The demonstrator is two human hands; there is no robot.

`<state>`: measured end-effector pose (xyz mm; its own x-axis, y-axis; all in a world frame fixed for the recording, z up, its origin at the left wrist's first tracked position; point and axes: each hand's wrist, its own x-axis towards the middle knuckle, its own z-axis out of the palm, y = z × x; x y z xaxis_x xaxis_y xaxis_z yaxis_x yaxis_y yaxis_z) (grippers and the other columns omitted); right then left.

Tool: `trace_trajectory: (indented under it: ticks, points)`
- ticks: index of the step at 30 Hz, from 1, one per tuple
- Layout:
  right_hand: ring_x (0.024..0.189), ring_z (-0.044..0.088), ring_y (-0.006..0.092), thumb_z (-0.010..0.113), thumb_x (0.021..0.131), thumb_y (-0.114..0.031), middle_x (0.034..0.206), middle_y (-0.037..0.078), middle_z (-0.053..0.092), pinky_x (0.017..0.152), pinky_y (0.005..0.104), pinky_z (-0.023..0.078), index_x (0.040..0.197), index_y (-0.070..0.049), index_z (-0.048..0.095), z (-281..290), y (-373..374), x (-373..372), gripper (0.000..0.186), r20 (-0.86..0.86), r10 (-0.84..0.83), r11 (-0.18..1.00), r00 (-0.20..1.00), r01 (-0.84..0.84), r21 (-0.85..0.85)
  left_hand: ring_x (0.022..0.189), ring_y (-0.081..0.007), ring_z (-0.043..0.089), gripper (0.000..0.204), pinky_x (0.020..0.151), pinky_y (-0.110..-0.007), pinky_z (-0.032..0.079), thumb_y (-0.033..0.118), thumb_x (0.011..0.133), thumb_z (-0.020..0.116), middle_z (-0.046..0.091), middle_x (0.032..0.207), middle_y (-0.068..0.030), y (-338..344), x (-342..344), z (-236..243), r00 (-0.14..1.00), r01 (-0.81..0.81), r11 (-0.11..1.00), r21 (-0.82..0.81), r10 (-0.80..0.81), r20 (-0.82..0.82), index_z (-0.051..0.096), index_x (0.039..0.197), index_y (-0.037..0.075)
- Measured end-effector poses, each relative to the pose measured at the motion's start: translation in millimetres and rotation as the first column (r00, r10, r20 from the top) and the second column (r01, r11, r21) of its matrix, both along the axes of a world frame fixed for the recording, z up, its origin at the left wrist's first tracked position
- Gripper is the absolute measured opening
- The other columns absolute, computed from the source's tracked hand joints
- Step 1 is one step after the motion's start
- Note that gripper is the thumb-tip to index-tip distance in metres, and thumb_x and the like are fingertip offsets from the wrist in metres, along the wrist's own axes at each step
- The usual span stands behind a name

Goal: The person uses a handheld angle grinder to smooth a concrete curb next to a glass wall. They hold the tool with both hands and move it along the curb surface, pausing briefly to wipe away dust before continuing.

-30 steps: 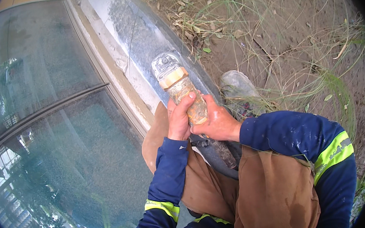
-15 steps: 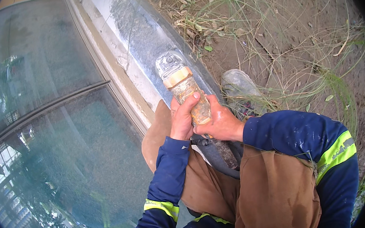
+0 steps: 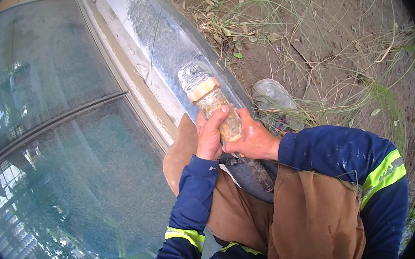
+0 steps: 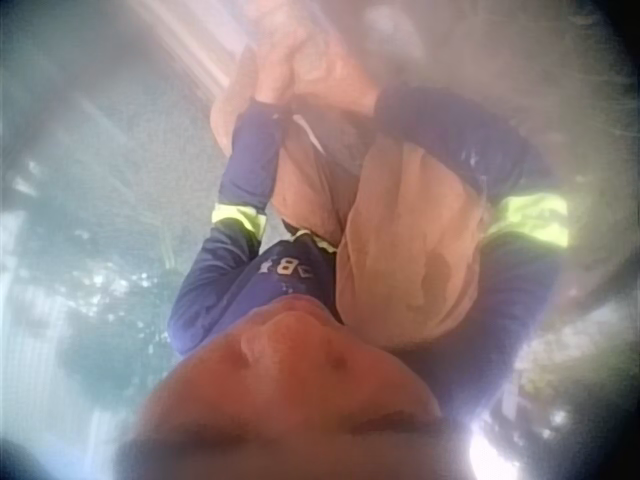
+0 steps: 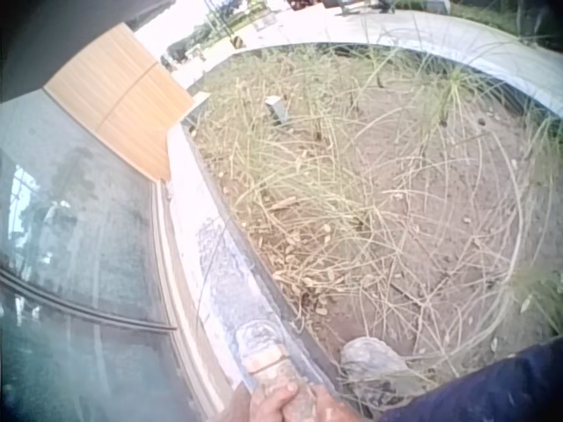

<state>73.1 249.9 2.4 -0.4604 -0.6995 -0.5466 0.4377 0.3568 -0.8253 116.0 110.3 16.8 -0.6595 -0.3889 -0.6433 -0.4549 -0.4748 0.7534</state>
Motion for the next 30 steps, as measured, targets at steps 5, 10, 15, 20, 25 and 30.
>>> trace_trajectory:
  ticks: [5, 10, 15, 20, 25, 30]
  points:
    - [0.105, 0.067, 0.0357, 0.078, 0.071, -0.033, 0.114, 0.027, 0.063, 0.091, 0.0412, 0.053, 0.143, 0.007, 0.025, 7, -4, -11, 0.098, 0.048, -0.018, 0.999, 0.999, 0.016, 0.036, 0.091, -0.0210, 0.069, 0.038, 0.082, -0.035, 0.058, 0.022, 0.091, 0.067, 0.068, 0.103, -0.0136, -8, -10, -2, 0.999, 0.051, 0.999, 0.006, -0.051, -0.006, 0.057, 0.119, -0.003]
    - [0.105, 0.067, 0.0357, 0.078, 0.071, -0.032, 0.114, 0.028, 0.064, 0.090, 0.0405, 0.053, 0.143, 0.007, 0.027, 4, -8, -10, 0.096, 0.005, -0.039, 0.999, 0.999, 0.039, 0.015, 0.091, -0.0217, 0.069, 0.039, 0.081, -0.035, 0.059, 0.022, 0.090, 0.067, 0.069, 0.103, -0.0141, -5, -11, -1, 1.000, -0.012, 1.000, 0.003, 0.012, 0.004, 0.057, 0.118, -0.003]
    - [0.104, 0.066, 0.0441, 0.078, 0.070, -0.033, 0.112, 0.033, 0.063, 0.090, 0.0441, 0.053, 0.144, 0.008, 0.025, 6, -15, -14, 0.099, 0.003, -0.072, 0.997, 0.997, 0.072, 0.004, 0.091, -0.0225, 0.069, 0.038, 0.080, -0.036, 0.059, 0.020, 0.090, 0.068, 0.069, 0.103, -0.0151, -17, -14, -9, 1.000, 0.003, 0.999, 0.040, -0.002, -0.022, 0.057, 0.118, -0.003]
    - [0.103, 0.066, 0.0446, 0.077, 0.071, -0.033, 0.111, 0.032, 0.064, 0.089, 0.0444, 0.053, 0.143, 0.008, 0.026, 3, -17, -13, 0.097, -0.043, -0.078, 0.997, 0.996, 0.078, -0.013, 0.090, -0.0235, 0.070, 0.038, 0.080, -0.036, 0.059, 0.020, 0.091, 0.067, 0.069, 0.102, -0.0156, -14, -16, -5, 0.999, -0.050, 0.999, 0.003, 0.050, -0.007, 0.056, 0.118, -0.004]
    - [0.105, 0.065, 0.0447, 0.079, 0.070, -0.032, 0.112, 0.031, 0.064, 0.091, 0.0443, 0.053, 0.143, 0.008, 0.027, 6, -20, -15, 0.098, -0.011, -0.085, 0.996, 0.996, 0.085, 0.005, 0.090, -0.0234, 0.070, 0.040, 0.080, -0.037, 0.059, 0.021, 0.091, 0.067, 0.069, 0.102, -0.0157, -20, -17, -6, 1.000, -0.020, 1.000, -0.006, 0.020, -0.014, 0.055, 0.120, -0.003]
    - [0.105, 0.066, 0.0445, 0.079, 0.070, -0.032, 0.112, 0.031, 0.065, 0.091, 0.0444, 0.053, 0.142, 0.007, 0.029, 3, -21, -14, 0.096, -0.026, -0.081, 0.997, 0.996, 0.081, -0.003, 0.089, -0.0227, 0.069, 0.040, 0.080, -0.036, 0.059, 0.021, 0.091, 0.066, 0.069, 0.102, -0.0149, -16, -20, 2, 1.000, -0.018, 0.999, -0.041, 0.018, 0.011, 0.055, 0.121, -0.003]
